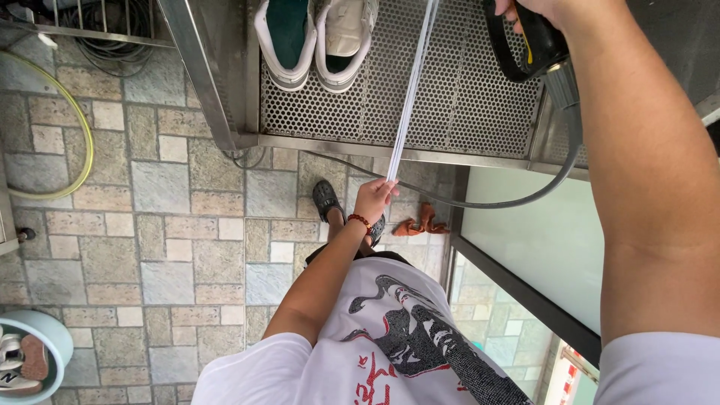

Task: Washing shoelaces using a water spray and an industrial shoe washing machine.

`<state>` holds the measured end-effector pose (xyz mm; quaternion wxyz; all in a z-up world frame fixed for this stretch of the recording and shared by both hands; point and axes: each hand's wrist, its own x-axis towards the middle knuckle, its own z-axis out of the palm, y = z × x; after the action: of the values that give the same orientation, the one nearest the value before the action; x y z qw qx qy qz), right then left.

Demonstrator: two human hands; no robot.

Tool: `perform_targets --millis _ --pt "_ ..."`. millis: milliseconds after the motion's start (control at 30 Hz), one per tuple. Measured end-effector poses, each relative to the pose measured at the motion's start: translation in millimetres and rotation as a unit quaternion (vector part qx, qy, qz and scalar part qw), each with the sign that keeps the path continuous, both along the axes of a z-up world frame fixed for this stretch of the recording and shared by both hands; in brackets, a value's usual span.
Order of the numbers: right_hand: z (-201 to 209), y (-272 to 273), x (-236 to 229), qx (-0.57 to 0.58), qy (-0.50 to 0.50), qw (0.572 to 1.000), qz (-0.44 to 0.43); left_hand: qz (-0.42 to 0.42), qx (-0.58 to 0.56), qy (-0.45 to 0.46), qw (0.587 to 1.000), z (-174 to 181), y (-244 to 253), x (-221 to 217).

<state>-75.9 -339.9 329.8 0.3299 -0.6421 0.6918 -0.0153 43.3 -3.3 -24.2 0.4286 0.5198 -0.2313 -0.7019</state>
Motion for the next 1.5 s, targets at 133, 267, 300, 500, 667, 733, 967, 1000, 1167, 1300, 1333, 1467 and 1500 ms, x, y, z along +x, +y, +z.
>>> perform_targets --millis 133,267,300,500,667,733,967,1000,1167,1300,1333,1467,1500 --pt "30.0 23.7 14.4 -0.012 0.032 0.999 0.042 0.008 0.005 -0.007 1.000 5.3 -1.7 -1.5" --pt "12.9 26.7 -0.6 0.019 0.050 0.998 0.010 0.021 -0.002 -0.010 1.000 0.5 0.9 -3.8" --pt "4.3 25.3 -7.1 0.027 0.052 0.998 0.013 0.025 -0.008 -0.014 1.000 -0.4 1.1 -5.3" --pt "-12.2 54.5 -30.6 0.015 -0.004 0.998 0.065 0.050 -0.010 0.033 0.998 -26.4 6.7 -14.5" --pt "18.9 117.3 -38.7 0.054 0.004 0.998 0.037 0.056 -0.006 0.010 0.998 -32.5 3.4 -21.5" --pt "29.8 145.6 -50.5 0.056 0.022 0.997 0.042 0.053 -0.004 0.002 0.999 -21.4 0.4 -22.1" --pt "42.7 271.2 -126.1 -0.025 0.061 0.998 -0.004 0.072 0.024 0.024 0.997 8.0 -5.7 -31.2" --pt "35.1 289.8 -138.5 -0.052 0.036 0.997 -0.037 0.078 0.036 0.033 0.996 10.4 -7.0 -34.4" --pt "-11.1 379.2 -185.4 -0.102 -0.094 0.979 -0.151 0.065 0.096 0.044 0.992 16.4 -15.2 -55.3" --pt "-49.4 416.4 -209.8 -0.071 -0.180 0.951 -0.241 0.043 0.096 0.112 0.988 12.7 -38.4 -84.3" --pt "-51.8 417.3 -213.8 -0.073 -0.184 0.949 -0.244 0.040 0.095 0.108 0.989 45.9 -48.7 -93.0" --pt "-56.9 407.6 -219.7 -0.083 -0.196 0.937 -0.275 -0.011 0.075 0.148 0.986 128.6 -94.1 -120.9" --pt "-57.5 400.7 -218.6 -0.110 -0.201 0.935 -0.272 -0.027 0.042 0.157 0.986 136.8 -109.1 -125.3"
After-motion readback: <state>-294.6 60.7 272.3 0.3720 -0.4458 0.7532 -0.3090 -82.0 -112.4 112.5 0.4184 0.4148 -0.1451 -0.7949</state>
